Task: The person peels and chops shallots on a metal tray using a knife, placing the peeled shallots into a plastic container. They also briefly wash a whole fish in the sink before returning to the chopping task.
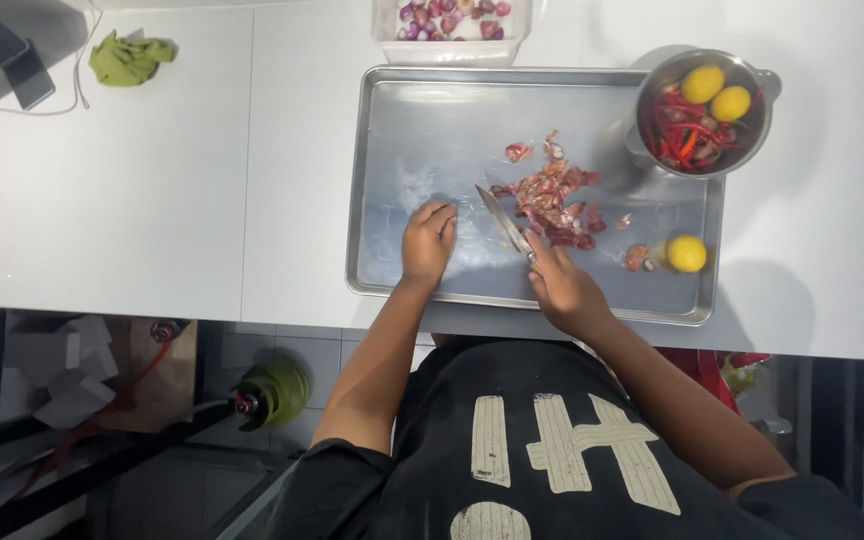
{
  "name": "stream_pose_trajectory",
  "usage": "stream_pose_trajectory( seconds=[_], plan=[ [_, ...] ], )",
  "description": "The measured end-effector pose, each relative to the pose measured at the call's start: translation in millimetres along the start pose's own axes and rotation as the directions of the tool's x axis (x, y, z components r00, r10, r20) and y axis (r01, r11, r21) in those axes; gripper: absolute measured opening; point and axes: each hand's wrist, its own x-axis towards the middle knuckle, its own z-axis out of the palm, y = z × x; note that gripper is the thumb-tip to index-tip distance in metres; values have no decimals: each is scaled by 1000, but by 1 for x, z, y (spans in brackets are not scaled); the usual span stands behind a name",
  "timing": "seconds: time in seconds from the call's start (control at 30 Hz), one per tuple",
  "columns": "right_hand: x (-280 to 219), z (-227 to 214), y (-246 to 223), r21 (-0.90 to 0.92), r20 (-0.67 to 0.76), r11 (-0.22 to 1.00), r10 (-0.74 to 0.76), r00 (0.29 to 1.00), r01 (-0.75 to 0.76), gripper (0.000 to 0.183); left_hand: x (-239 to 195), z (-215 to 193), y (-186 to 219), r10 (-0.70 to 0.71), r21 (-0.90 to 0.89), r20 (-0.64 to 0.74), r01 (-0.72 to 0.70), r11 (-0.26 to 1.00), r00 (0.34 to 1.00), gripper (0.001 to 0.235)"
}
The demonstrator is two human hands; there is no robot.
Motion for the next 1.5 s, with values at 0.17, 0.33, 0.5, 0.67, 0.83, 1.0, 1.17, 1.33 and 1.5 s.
stream_pose_trajectory(
  seconds=[0.17,0.33,0.5,0.67,0.83,1.0,1.17,1.33,1.5],
  plan=[
    [7,2,-18,-79,73,997,7,997,-2,60,-8,14,-21,100,139,-30,-95,986,995,15],
    [16,9,-25,-158,114,985,88,990,-69,56,-10,22,-40,135,146,-42,-127,981,990,10],
    [19,17,-25,-113,99,993,48,994,-37,55,-15,25,-51,186,125,-94,-174,977,978,12],
    [16,23,-28,-141,62,990,-6,998,15,55,-16,29,-56,222,140,-104,-206,968,970,16],
    [12,25,-27,-215,-10,973,-90,996,86,55,-17,21,-49,247,104,-137,-234,967,959,15],
    [13,21,-28,-216,22,972,-89,996,92,57,-14,21,-42,243,75,-164,-233,970,956,13],
    [14,6,-40,-206,119,975,-53,991,77,60,-13,18,-39,225,56,-173,-218,974,959,14],
    [26,-1,-42,-220,194,973,-23,981,67,61,-8,15,-36,177,-9,-165,-181,983,970,14],
    [38,0,-39,-197,248,977,-30,968,80,65,-4,16,-37,151,-59,-155,-162,985,976,14]
  ],
)
